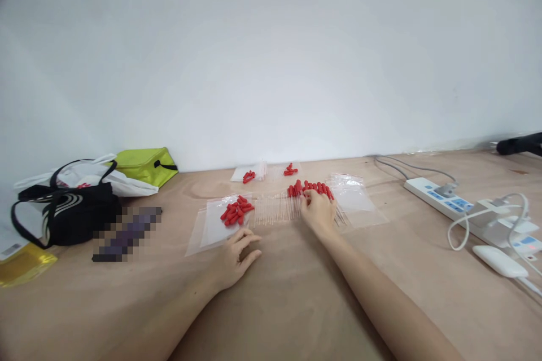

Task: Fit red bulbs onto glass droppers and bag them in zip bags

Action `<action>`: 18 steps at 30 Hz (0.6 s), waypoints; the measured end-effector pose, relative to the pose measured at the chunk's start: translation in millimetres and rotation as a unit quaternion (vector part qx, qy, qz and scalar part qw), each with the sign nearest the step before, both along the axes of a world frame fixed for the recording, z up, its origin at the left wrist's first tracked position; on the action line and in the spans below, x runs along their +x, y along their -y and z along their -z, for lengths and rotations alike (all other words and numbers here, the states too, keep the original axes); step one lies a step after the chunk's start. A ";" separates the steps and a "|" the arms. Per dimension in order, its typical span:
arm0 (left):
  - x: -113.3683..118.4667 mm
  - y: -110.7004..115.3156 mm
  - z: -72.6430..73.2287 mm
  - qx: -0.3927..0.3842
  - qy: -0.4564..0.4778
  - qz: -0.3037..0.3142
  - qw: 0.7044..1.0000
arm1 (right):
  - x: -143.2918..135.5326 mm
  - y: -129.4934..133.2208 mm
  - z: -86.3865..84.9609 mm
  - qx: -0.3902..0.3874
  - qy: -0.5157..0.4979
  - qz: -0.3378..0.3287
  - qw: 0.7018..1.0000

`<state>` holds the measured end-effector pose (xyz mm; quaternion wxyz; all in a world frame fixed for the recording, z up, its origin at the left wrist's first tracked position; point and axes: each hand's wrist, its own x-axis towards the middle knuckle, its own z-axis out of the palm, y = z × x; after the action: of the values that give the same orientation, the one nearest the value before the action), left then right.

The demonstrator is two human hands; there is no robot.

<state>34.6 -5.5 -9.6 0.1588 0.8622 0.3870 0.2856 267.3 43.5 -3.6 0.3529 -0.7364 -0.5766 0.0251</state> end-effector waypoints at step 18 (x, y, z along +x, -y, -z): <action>2.2 -0.2 -1.6 -0.004 -0.023 0.002 1.000 | -37.5 -18.2 7.6 -0.069 0.150 -0.035 0.986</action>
<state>36.8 -5.4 -8.0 0.1543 0.8687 0.3899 0.2635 229.8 61.7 -11.2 0.2093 -0.7341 -0.6450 -0.0337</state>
